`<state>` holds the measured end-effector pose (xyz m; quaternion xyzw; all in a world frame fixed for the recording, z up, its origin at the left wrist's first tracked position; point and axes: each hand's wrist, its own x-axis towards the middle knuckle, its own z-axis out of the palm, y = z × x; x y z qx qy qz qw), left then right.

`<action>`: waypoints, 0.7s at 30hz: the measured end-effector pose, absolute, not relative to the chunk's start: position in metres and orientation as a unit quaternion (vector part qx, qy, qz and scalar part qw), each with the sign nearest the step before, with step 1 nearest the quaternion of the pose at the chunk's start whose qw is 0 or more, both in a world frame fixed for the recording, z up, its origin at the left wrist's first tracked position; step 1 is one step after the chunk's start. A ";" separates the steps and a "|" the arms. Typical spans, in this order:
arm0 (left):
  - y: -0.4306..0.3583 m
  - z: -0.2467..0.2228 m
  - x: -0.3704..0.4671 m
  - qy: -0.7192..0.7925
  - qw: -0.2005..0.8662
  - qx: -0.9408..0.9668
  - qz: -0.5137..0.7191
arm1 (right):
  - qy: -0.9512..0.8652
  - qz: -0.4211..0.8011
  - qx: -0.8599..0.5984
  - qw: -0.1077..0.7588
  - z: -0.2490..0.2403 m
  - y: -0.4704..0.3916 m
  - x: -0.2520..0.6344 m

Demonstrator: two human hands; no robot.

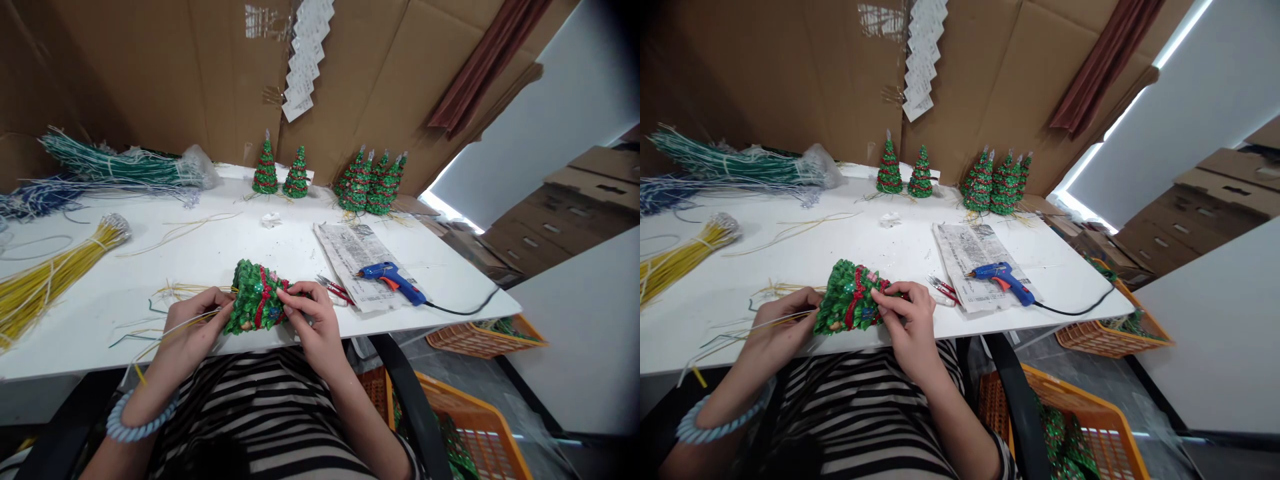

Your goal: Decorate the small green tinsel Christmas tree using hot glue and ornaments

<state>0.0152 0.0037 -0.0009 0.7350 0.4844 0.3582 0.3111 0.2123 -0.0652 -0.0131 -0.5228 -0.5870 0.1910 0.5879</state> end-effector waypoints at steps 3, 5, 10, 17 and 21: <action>0.004 -0.001 0.016 0.486 0.307 0.736 0.357 | -0.586 0.189 -0.529 0.584 -0.012 -0.066 0.212; 0.003 0.000 0.016 0.485 0.308 0.737 0.356 | -0.585 0.188 -0.530 0.585 -0.011 -0.065 0.212; 0.001 0.004 0.017 0.484 0.316 0.734 0.358 | -0.585 0.188 -0.532 0.583 -0.010 -0.065 0.211; 0.002 0.004 0.019 0.481 0.315 0.734 0.360 | -0.587 0.185 -0.536 0.578 -0.010 -0.066 0.211; 0.003 0.003 0.018 0.484 0.317 0.733 0.359 | -0.589 0.184 -0.538 0.575 -0.011 -0.066 0.211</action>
